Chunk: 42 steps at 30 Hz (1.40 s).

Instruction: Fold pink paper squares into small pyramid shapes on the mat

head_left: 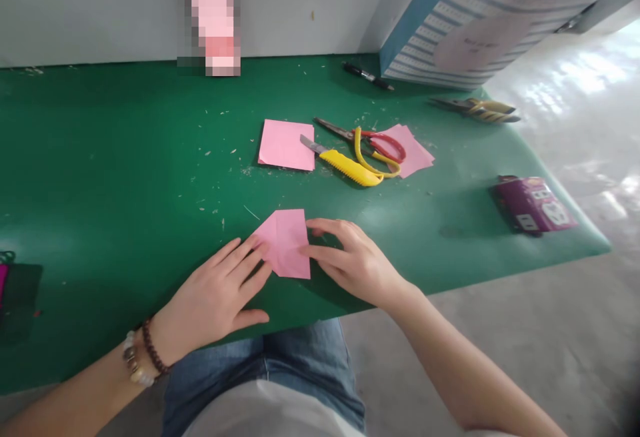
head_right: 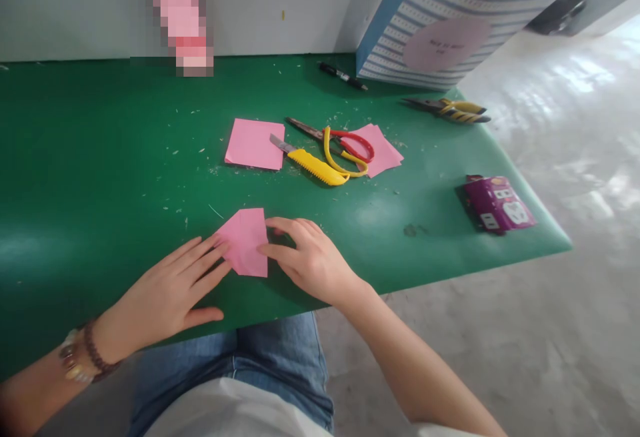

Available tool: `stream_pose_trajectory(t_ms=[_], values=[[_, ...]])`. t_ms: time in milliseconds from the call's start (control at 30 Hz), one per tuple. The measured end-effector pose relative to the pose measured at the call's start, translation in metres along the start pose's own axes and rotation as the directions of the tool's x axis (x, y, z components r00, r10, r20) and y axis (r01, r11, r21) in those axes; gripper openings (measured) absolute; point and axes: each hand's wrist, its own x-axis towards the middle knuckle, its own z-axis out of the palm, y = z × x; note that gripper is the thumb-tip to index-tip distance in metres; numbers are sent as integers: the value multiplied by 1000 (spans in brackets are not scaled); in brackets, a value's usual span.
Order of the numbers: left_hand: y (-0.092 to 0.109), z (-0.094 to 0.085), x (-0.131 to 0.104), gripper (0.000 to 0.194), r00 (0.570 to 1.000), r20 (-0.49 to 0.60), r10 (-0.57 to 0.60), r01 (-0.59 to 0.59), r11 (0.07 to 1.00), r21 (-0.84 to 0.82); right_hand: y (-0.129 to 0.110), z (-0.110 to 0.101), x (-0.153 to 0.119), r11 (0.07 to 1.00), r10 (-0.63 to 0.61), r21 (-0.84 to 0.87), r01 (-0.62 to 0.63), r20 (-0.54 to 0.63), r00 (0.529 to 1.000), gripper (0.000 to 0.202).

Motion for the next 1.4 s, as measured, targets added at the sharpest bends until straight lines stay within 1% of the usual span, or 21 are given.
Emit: stream_pose_trajectory(t_ms=[133,233,400,533,633,700,800,933,1067,1133,1267,1400], values=[[1,0,-2,60,999,49,9,-8,999,-32,-4,-2,2,995,-93,-28,93,11,996,23],[2,-3,-3,60,998,59,-2,6,998,-66,-4,-3,5,992,-120,-21,121,52,991,20],[3,-5,-3,59,997,69,-24,32,993,-116,0,-6,18,996,-71,57,63,155,985,18],[3,-4,-2,61,998,57,-38,42,996,-79,-2,-6,32,994,-26,108,5,197,980,19],[5,-2,-1,62,1000,31,-6,8,998,-57,-6,-5,42,993,34,104,-61,243,970,14],[6,0,0,63,1000,10,25,-25,996,-85,-8,-4,47,992,69,84,-95,266,962,9],[5,3,1,61,999,10,49,-47,988,-144,-10,0,53,991,85,73,-110,281,956,5],[3,4,4,61,997,27,67,-62,986,-158,-8,2,56,988,87,94,-119,289,953,4],[3,4,5,67,997,69,38,-25,983,-180,-5,2,57,982,87,135,-132,295,952,5],[3,5,5,66,996,79,30,-14,981,-194,-5,2,57,979,91,151,-140,292,952,4],[2,6,4,58,998,51,49,-38,980,-196,-5,3,57,978,101,146,-150,299,949,5],[2,6,4,56,998,35,58,-51,982,-184,-6,3,58,976,120,137,-169,307,944,5]])
